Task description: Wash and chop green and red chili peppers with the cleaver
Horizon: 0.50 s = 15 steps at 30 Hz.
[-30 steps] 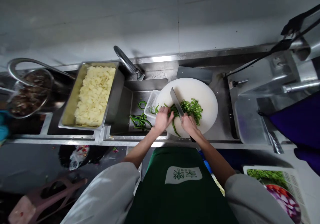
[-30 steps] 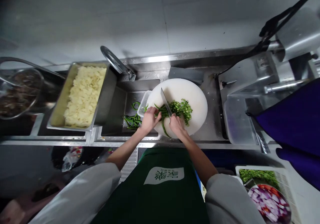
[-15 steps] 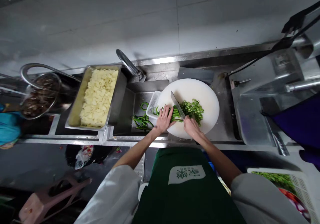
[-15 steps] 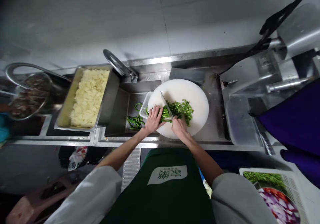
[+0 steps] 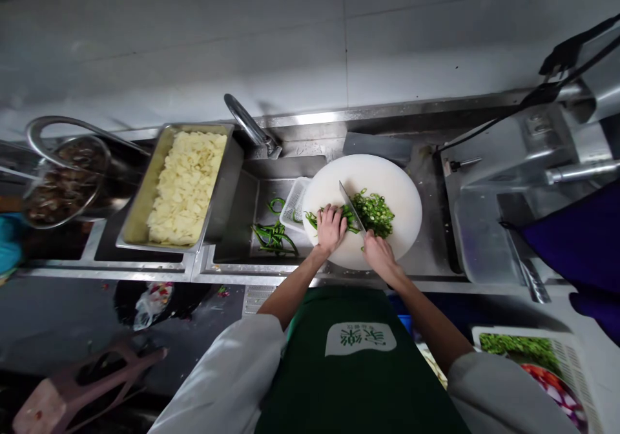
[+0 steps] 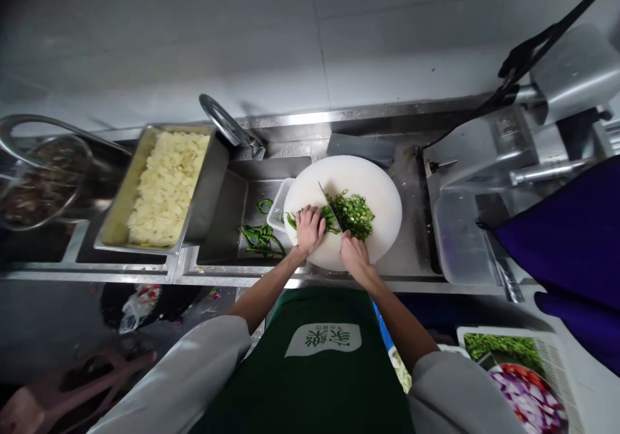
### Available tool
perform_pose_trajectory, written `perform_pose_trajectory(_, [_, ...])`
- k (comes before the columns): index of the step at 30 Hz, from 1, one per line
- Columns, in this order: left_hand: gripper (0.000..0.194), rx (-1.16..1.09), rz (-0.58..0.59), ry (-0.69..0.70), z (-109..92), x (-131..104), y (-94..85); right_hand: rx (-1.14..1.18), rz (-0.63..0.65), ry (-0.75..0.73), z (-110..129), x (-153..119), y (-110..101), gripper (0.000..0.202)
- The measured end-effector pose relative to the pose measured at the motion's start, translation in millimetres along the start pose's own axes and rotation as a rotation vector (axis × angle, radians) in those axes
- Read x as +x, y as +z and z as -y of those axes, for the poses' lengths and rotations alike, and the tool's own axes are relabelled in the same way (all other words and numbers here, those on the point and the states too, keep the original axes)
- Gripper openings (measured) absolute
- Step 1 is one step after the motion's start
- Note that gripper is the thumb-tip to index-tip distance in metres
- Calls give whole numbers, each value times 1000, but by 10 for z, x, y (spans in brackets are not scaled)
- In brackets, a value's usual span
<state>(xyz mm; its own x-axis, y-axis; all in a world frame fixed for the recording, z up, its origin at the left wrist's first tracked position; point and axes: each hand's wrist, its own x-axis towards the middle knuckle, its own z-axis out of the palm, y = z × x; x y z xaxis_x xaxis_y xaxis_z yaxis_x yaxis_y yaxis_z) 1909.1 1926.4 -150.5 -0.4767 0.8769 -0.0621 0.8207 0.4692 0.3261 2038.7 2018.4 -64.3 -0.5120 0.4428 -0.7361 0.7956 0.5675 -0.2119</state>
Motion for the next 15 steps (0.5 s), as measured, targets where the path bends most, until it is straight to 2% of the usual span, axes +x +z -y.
perform_pose_trajectory(4, [32,-69,-38,27,86,66,84,-37,-3,4,9,-26,-31,30])
perform_pose_trajectory(10, [28,-51,-24,48,62,73,100,-58,-28,15,114,-178,-104,27])
perform_pose_trajectory(15, [28,-57,57,50,64,93,76,-59,20,62,282,22,-149,29])
